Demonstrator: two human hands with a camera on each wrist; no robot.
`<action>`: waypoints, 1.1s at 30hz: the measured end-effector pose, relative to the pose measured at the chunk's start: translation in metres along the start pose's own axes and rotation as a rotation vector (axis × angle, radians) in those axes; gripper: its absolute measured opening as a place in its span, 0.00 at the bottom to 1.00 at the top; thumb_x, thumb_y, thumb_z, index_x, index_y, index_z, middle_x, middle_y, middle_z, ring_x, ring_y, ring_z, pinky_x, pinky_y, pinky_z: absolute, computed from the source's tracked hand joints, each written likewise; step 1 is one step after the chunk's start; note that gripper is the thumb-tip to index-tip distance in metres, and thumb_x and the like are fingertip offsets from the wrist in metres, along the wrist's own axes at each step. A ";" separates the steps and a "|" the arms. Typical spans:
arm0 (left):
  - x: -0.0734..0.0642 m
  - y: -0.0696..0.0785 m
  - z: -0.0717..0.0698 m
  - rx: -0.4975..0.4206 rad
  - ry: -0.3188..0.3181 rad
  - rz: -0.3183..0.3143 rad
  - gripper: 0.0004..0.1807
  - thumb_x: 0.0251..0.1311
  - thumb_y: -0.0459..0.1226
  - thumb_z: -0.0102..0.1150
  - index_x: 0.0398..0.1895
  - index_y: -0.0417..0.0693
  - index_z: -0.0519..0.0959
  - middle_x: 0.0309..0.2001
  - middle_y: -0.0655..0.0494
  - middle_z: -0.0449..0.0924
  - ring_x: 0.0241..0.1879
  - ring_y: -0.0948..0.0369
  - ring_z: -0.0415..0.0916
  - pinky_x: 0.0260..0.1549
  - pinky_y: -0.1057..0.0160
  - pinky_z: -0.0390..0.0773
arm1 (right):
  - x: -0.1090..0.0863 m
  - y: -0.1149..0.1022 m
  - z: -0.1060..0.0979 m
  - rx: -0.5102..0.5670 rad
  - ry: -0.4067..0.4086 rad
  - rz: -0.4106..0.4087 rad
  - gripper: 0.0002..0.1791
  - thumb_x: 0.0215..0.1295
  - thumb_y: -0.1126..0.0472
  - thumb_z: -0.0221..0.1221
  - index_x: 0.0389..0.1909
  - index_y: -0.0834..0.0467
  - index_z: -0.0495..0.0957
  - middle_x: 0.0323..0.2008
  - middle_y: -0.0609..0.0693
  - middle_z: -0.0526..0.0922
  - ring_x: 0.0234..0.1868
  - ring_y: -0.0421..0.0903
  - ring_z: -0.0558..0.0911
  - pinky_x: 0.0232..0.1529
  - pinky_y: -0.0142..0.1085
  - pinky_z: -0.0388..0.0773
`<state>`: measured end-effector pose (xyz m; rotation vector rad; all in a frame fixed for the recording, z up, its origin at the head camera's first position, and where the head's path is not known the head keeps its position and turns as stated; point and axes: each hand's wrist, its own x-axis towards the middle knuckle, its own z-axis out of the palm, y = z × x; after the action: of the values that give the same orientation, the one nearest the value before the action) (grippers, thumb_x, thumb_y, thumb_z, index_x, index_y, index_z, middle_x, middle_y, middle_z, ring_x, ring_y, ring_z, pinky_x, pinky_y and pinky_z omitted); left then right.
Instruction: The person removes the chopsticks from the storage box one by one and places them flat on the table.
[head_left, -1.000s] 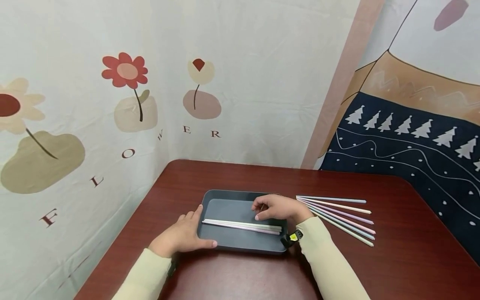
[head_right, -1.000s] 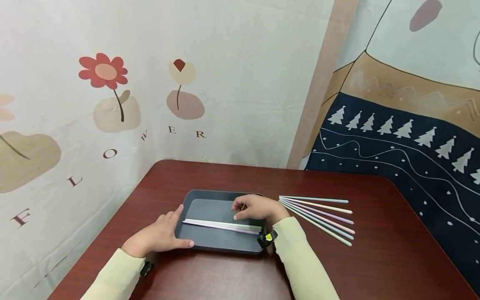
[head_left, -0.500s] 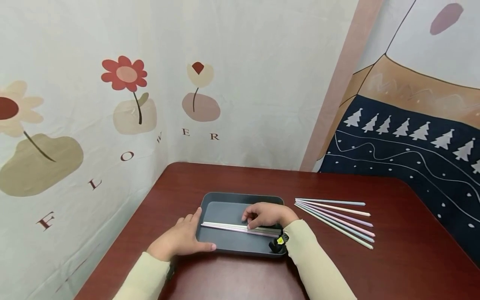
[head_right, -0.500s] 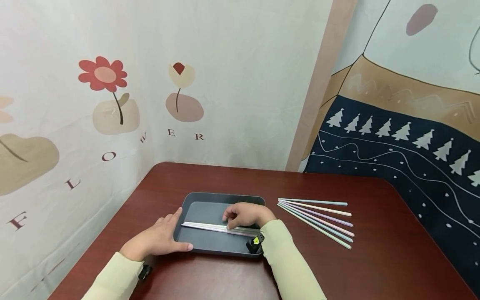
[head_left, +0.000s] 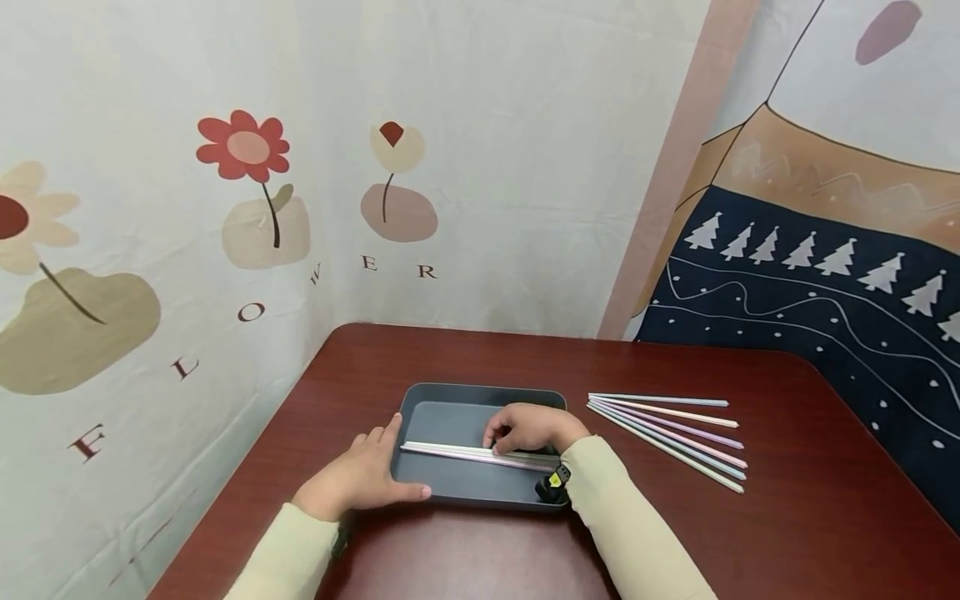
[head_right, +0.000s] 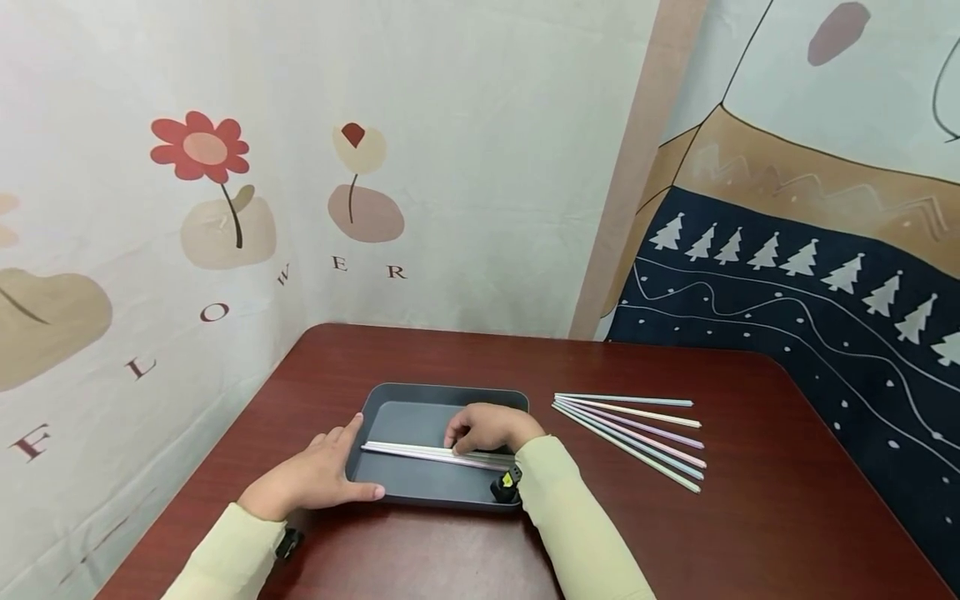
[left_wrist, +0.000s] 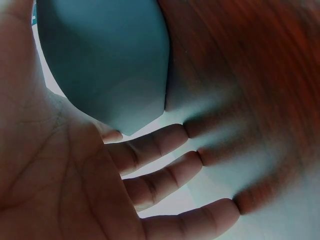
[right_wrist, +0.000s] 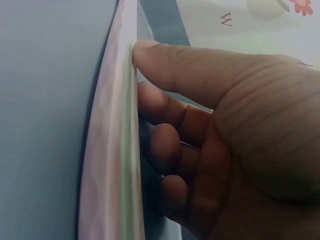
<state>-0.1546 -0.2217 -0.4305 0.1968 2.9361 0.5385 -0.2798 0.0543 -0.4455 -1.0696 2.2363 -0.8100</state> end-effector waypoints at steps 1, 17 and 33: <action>0.000 0.000 0.000 0.000 0.000 0.000 0.74 0.36 0.70 0.71 0.76 0.31 0.49 0.65 0.35 0.66 0.58 0.40 0.66 0.51 0.41 0.74 | 0.000 0.000 0.000 -0.006 0.007 0.006 0.08 0.65 0.68 0.63 0.34 0.51 0.84 0.26 0.43 0.77 0.28 0.38 0.72 0.31 0.32 0.69; 0.001 -0.003 0.002 0.000 0.017 0.023 0.74 0.36 0.71 0.70 0.76 0.30 0.49 0.64 0.35 0.67 0.59 0.38 0.66 0.53 0.43 0.73 | 0.003 0.000 0.004 -0.022 0.132 0.032 0.05 0.66 0.66 0.62 0.35 0.52 0.82 0.26 0.43 0.76 0.28 0.39 0.72 0.32 0.33 0.70; 0.001 -0.002 0.001 -0.016 0.007 0.016 0.74 0.37 0.70 0.70 0.76 0.30 0.49 0.65 0.35 0.66 0.60 0.38 0.65 0.53 0.42 0.72 | -0.001 0.000 -0.001 0.003 0.096 0.017 0.07 0.68 0.67 0.60 0.36 0.52 0.82 0.25 0.44 0.73 0.25 0.39 0.69 0.31 0.33 0.69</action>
<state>-0.1555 -0.2229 -0.4324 0.2176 2.9381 0.5654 -0.2795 0.0551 -0.4446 -1.0291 2.3194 -0.8749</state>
